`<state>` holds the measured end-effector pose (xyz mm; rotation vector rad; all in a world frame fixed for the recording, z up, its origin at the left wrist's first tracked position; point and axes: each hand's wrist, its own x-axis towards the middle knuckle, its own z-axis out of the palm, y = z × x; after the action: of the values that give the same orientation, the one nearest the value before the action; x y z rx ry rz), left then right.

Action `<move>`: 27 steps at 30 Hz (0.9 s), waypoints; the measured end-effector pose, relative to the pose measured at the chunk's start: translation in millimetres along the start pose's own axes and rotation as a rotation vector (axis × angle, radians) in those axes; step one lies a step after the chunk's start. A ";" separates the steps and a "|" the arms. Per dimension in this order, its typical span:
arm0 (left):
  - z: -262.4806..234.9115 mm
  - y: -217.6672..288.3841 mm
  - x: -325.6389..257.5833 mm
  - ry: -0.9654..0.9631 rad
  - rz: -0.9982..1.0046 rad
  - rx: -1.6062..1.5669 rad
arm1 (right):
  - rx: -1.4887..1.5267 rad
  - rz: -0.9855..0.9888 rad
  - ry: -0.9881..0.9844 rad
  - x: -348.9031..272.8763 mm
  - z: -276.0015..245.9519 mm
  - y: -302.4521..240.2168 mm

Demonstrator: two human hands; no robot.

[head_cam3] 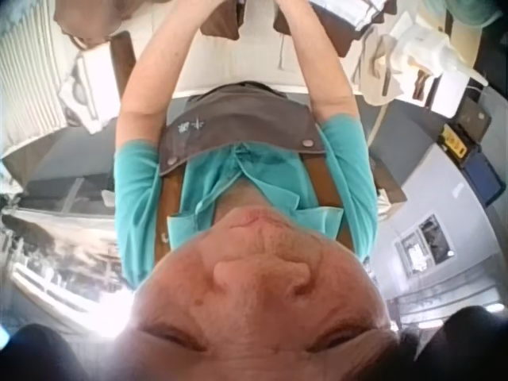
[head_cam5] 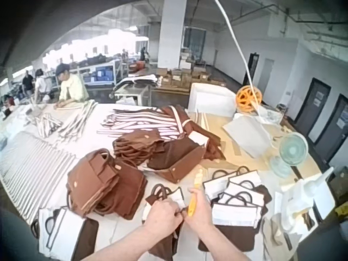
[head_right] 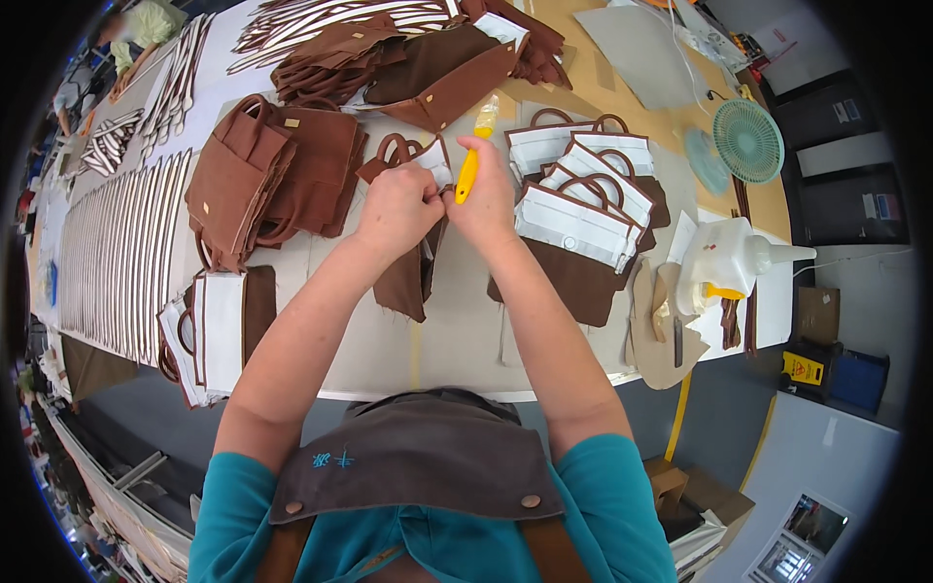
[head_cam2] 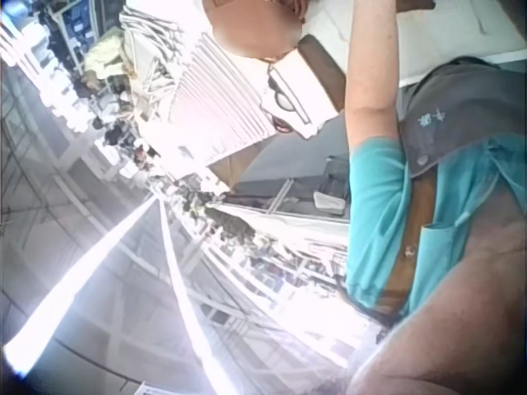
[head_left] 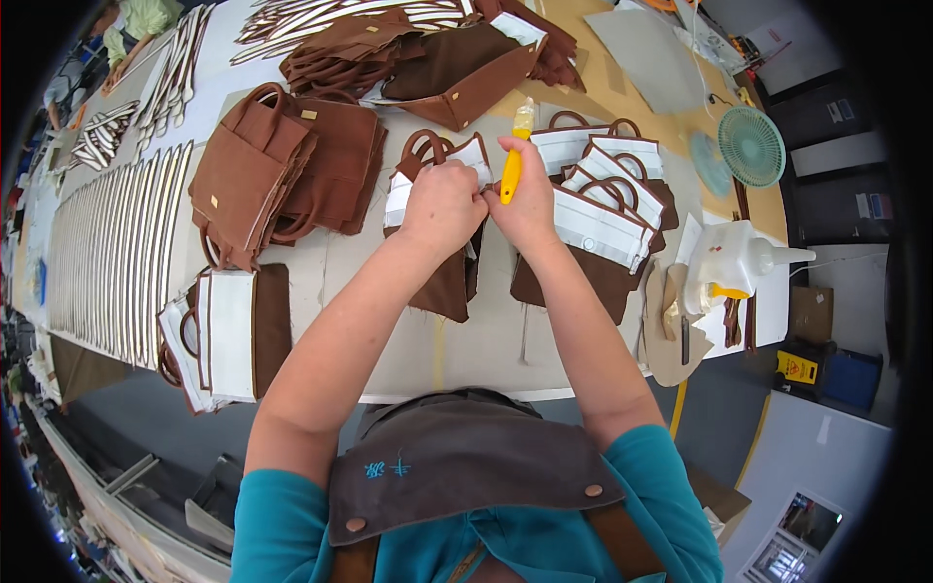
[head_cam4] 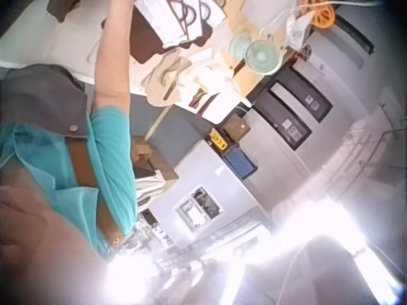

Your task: The person assembles brown tote bags by applying glue to the white interior lining and pressing it against the brown exterior fabric. They handle the bags one at a time, using a yellow glue applicator to secure the lining, and then place the finished units into a stack.

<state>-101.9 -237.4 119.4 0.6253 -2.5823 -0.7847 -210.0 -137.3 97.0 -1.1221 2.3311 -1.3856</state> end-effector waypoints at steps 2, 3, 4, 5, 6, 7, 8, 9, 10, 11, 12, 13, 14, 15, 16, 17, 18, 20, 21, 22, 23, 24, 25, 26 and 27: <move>2.2 -1.6 -0.1 -0.017 -0.011 0.020 | -0.037 -0.025 0.022 -2.1 -0.2 2.9; 3.7 -3.0 0.9 -0.009 -0.010 0.012 | -0.054 -0.036 0.033 -3.6 -0.1 4.3; 5.2 -4.3 2.6 -0.001 -0.008 0.004 | -0.067 -0.053 0.059 -3.1 2.6 6.1; 7.9 -3.1 4.1 0.001 0.002 -0.012 | -0.089 -0.064 0.091 -3.1 3.9 7.5; 9.4 -2.7 3.5 -0.019 -0.006 -0.030 | -0.112 -0.075 0.124 -4.3 2.0 9.5; 10.2 -2.6 1.7 -0.038 -0.013 -0.047 | -0.061 -0.053 0.122 -8.3 -5.1 12.2; 8.3 -2.4 3.9 -0.046 -0.024 -0.057 | -0.003 -0.043 0.117 -7.3 -13.7 5.6; 7.6 -1.7 4.5 -0.073 -0.035 -0.060 | 0.060 -0.031 0.105 -7.0 -20.9 -0.6; 6.9 -0.5 5.4 -0.100 -0.046 -0.063 | 0.165 -0.025 0.133 -5.3 -38.8 -2.1; 6.7 0.3 4.5 -0.129 -0.062 -0.067 | 0.429 0.041 0.136 -5.9 -58.8 -9.6; 7.4 1.2 3.6 -0.137 -0.068 -0.072 | 0.541 0.060 0.224 -3.5 -73.8 -21.1; 7.7 -0.6 2.9 -0.141 -0.080 -0.073 | 0.595 0.119 0.224 -4.7 -90.0 -38.6; 7.6 -0.4 3.6 -0.145 -0.084 -0.077 | 0.609 0.125 0.156 -5.4 -104.7 -46.1; 6.2 1.6 4.8 -0.158 -0.094 -0.075 | 0.623 0.132 0.092 -6.4 -114.2 -49.1; 3.6 3.3 5.9 -0.171 -0.104 -0.073 | 0.583 0.182 0.046 -6.5 -114.9 -50.9; 2.7 4.9 6.7 -0.184 -0.112 -0.072 | 0.542 0.232 0.003 -6.9 -114.7 -52.9; 3.7 4.3 6.8 -0.179 -0.100 -0.068 | 0.500 0.282 -0.042 -7.5 -113.1 -53.9; 4.7 1.8 7.9 -0.165 -0.076 -0.059 | 0.440 0.258 -0.081 -8.9 -100.5 -50.6; 4.7 1.2 8.9 -0.174 -0.084 -0.059 | 0.410 0.245 -0.101 -8.7 -96.8 -48.6; 4.4 0.7 9.9 -0.183 -0.092 -0.059 | 0.402 0.245 -0.132 -7.4 -97.8 -47.5; 3.8 0.7 10.0 -0.191 -0.105 -0.060 | 0.395 0.238 -0.134 -4.7 -99.7 -46.5; 3.2 0.8 10.8 -0.193 -0.108 -0.073 | 0.387 0.231 -0.136 -0.7 -102.1 -45.8; 2.3 1.0 12.0 -0.195 -0.112 -0.086 | 0.380 0.224 -0.138 2.6 -103.6 -45.5; 0.9 1.8 13.4 -0.196 -0.112 -0.099 | 0.325 0.214 -0.171 5.1 -104.2 -46.6; -0.8 3.0 14.0 -0.215 -0.130 -0.104 | 0.271 0.204 -0.203 7.3 -103.9 -48.1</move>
<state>-114.1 -242.7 124.8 0.7178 -2.6908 -1.0749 -244.8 -86.4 193.7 -0.8749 1.9837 -1.3892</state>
